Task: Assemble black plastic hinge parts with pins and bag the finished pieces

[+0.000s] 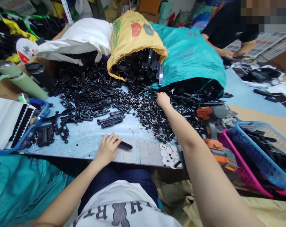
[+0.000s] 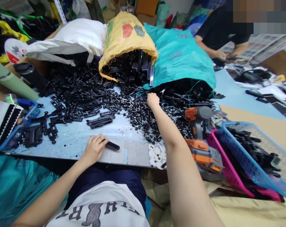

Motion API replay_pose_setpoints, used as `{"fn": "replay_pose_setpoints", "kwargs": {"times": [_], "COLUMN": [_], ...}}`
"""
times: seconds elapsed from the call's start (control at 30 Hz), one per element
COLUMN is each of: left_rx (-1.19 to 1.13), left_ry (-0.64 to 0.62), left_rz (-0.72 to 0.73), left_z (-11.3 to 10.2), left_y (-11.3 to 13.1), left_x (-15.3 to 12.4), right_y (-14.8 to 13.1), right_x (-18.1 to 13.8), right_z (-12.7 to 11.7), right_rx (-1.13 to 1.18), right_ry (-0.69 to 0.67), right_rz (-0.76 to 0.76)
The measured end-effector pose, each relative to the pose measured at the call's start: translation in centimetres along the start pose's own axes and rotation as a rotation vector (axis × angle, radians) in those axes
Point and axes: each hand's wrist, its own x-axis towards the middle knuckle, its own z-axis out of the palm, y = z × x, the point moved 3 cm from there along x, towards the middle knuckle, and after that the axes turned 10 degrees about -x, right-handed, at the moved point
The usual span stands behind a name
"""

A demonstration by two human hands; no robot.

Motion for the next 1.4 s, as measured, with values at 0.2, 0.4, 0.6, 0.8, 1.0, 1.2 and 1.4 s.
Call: {"fn": "replay_pose_setpoints", "kwargs": {"times": [0.2,0.4,0.6,0.8,1.0,1.2,1.4], "left_rx": [0.147,0.179,0.228,0.231,0.077,-0.003,-0.018], "left_ry": [-0.321,-0.285,-0.260,-0.280,-0.291,-0.349,-0.322], "left_rz": [0.135,0.078,0.038,-0.001,-0.033,-0.061,-0.023], "left_z": [0.4,-0.6,-1.8,-1.7,-0.1,0.2,0.0], "left_y": [0.9,1.1,1.1,0.6,1.1,2.2,2.3], "left_x": [2.8,1.8,0.6,0.8,1.6,2.8,2.4], "right_y": [0.6,1.0,3.4,3.8,-5.6,-10.6,-10.7], "right_x": [3.4,0.5,-7.8,-16.6,-24.6,-27.5,-28.2], "right_z": [0.9,-0.7,-2.4,-4.9,-2.3,0.4,-1.0], "right_rx": [-0.072,-0.151,-0.287,-0.263,0.065,0.115,0.087], "right_ry": [-0.127,-0.047,0.116,0.157,-0.026,-0.002,0.053], "right_rz": [-0.021,-0.125,-0.032,0.112,-0.710,-0.850,-0.784]}}
